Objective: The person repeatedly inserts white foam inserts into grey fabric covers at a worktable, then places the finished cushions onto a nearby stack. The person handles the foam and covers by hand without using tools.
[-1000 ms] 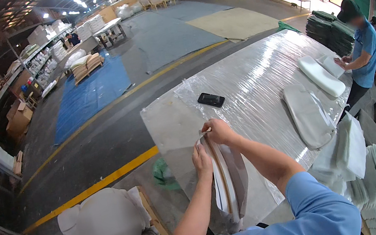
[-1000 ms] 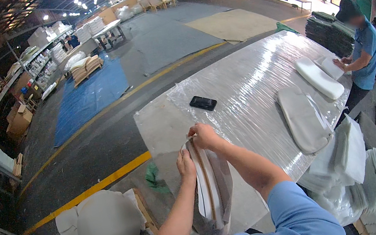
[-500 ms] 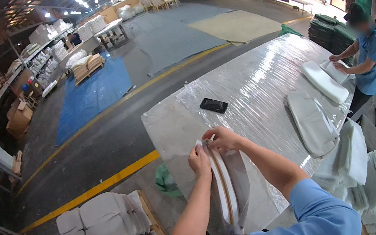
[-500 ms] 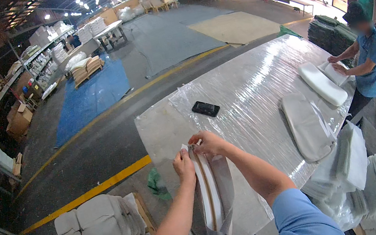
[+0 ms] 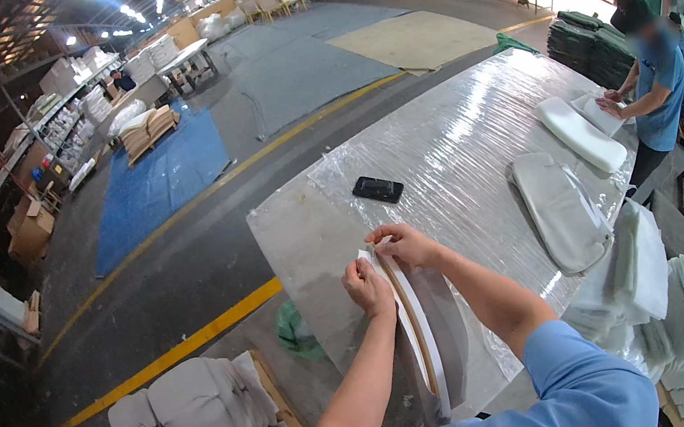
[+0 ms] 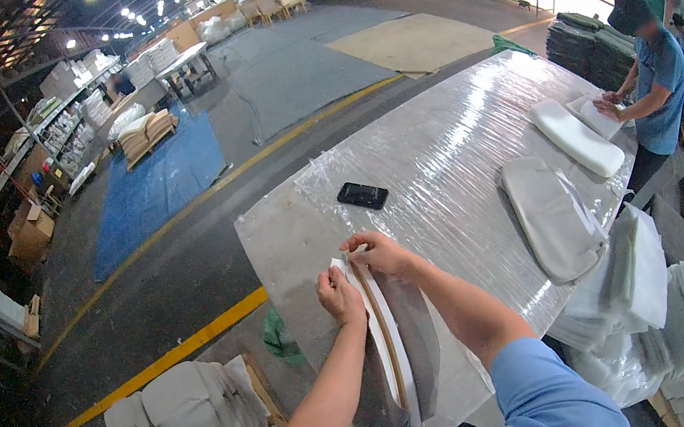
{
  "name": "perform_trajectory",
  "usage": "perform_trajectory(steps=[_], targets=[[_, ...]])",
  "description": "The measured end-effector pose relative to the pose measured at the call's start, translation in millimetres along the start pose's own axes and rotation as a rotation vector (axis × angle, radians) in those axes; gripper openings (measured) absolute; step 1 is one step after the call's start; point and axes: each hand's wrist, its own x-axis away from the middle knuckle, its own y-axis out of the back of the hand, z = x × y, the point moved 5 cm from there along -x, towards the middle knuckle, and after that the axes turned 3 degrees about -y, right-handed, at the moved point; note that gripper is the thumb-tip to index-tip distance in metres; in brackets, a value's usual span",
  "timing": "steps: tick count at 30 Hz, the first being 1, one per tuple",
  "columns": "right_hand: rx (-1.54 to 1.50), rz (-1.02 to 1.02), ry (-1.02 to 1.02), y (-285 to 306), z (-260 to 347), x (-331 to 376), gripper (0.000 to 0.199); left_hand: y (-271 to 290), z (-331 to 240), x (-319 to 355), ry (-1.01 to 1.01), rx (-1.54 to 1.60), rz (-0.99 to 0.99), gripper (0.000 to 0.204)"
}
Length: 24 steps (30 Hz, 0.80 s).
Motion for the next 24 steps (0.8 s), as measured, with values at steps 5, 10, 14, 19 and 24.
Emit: perform_trajectory(steps=[5,10,14,19,24], targets=[[0.278,0.141,0.261,1,16,-6,0.030,3,-11,5,-0.027,-0.033,0.019,0.026],[0.369,0.126,0.198,10,4,-10,0.024,-5,-29,12,-0.072,0.001,0.071,0.028],[0.199,0.060,0.131,-20,6,1,0.023,15,-6,-6,-0.043,0.049,0.132,0.036],[0.091,-0.143,0.176,-10,-13,14,0.022,-4,-22,-55,-0.078,0.189,0.335,0.048],[0.099,-0.240,0.289,-29,-9,15,0.019,-69,-64,-96,-0.019,0.381,0.973,0.063]])
